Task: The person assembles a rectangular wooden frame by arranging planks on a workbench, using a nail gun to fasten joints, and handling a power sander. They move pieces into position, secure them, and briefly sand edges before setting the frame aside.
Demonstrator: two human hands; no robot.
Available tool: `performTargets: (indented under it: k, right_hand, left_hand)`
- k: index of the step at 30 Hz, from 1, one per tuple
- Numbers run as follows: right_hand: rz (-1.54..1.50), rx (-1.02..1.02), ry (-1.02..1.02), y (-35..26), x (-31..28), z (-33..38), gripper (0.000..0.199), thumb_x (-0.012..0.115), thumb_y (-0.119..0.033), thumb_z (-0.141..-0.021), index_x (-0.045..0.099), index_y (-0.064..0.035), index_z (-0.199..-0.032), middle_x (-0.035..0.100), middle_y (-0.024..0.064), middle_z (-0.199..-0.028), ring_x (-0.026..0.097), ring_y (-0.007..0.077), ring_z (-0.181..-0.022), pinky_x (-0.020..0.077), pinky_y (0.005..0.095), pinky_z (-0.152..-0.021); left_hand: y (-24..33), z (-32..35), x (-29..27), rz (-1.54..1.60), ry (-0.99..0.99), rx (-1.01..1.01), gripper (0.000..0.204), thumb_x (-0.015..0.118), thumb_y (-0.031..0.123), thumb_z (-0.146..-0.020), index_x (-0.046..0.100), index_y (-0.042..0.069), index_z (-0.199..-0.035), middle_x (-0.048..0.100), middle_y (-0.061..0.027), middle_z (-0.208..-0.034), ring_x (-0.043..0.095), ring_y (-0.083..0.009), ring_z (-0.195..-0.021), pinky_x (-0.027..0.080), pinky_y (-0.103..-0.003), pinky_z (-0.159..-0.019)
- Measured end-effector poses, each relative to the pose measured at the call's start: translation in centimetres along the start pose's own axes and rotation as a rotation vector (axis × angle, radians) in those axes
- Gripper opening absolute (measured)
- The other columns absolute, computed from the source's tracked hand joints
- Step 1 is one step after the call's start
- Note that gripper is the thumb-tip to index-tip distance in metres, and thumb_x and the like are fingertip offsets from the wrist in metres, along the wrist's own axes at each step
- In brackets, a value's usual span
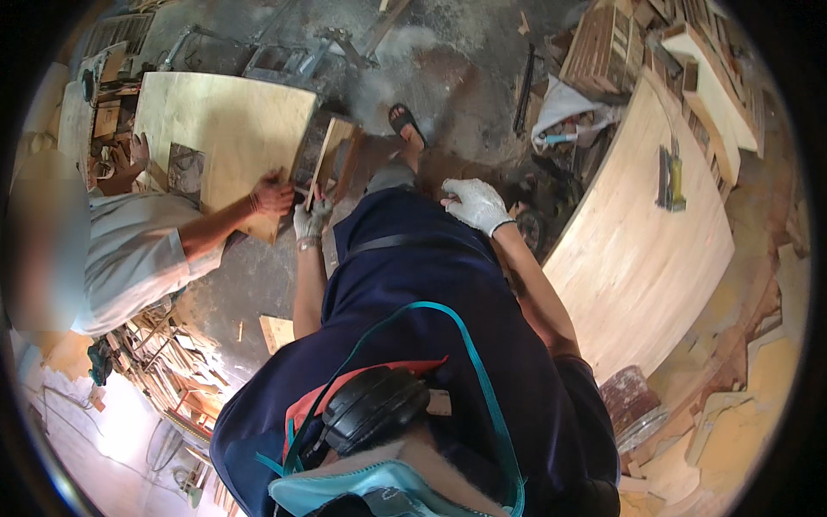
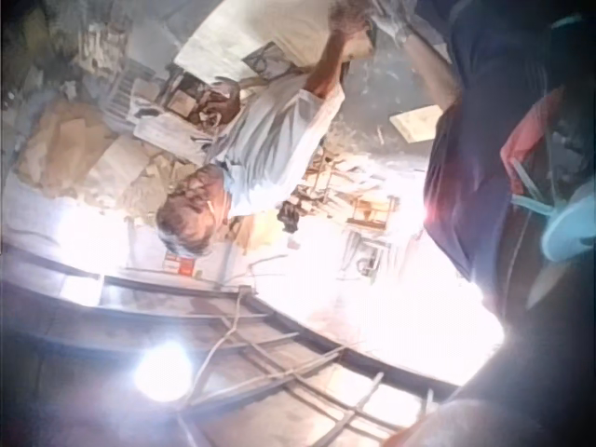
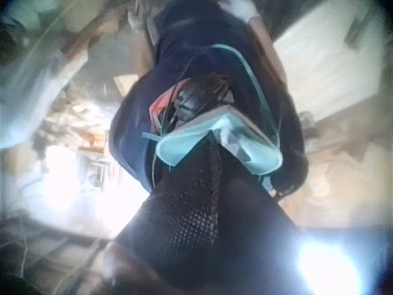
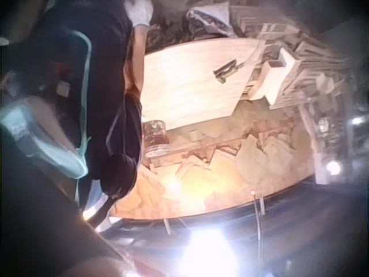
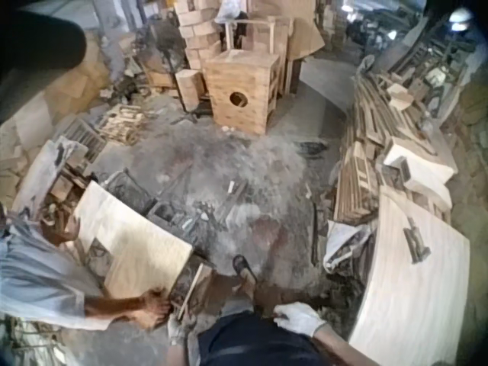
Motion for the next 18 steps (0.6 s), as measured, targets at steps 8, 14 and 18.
performTargets:
  k: [8, 14, 18]
  right_hand:
    - [-0.073, -0.025, 0.041, -1.5, -9.3, -9.8, 0.032, 0.072, -0.025, -0.086, 0.070, -0.0057, -0.110, 0.073, 0.0201, -0.097, 0.070, 0.0397, -0.094, 0.0541, 0.0464, -0.081]
    - [0.061, -0.068, -0.079, -4.9, -13.1, -17.1, 0.028, 0.069, -0.028, -0.088, 0.070, -0.0072, -0.106, 0.073, 0.0192, -0.098, 0.069, 0.0417, -0.095, 0.0530, 0.0488, -0.082]
    - [0.171, -0.147, -0.185, -6.0, -13.5, -21.0, 0.030, 0.068, -0.031, -0.090, 0.071, -0.0078, -0.108, 0.073, 0.0193, -0.099, 0.068, 0.0422, -0.097, 0.0529, 0.0486, -0.083]
  left_hand:
    - [0.1, 3.0, -0.9, 0.090, 0.217, 0.124, 0.042, 0.059, 0.010, -0.092, 0.055, -0.007, -0.130, 0.067, -0.0160, -0.105, 0.068, -0.0264, -0.086, 0.062, -0.031, -0.081]
    - [-2.1, 3.3, 0.7, 0.088, 0.170, -0.014, 0.030, 0.053, 0.016, -0.094, 0.061, -0.002, -0.117, 0.071, -0.0200, -0.105, 0.070, -0.0246, -0.076, 0.057, -0.041, -0.082]
    - [-2.0, 3.3, 1.4, -0.011, 0.273, 0.172, 0.032, 0.044, 0.029, -0.097, 0.064, 0.008, -0.111, 0.071, -0.0170, -0.108, 0.069, -0.0270, -0.083, 0.053, -0.042, -0.080]
Point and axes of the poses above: each hand's wrist, its own z-axis away from the middle knuckle, its own x-axis out of the palm, y = z × x, the point moved 6 cm from there along -z, towards the middle knuckle
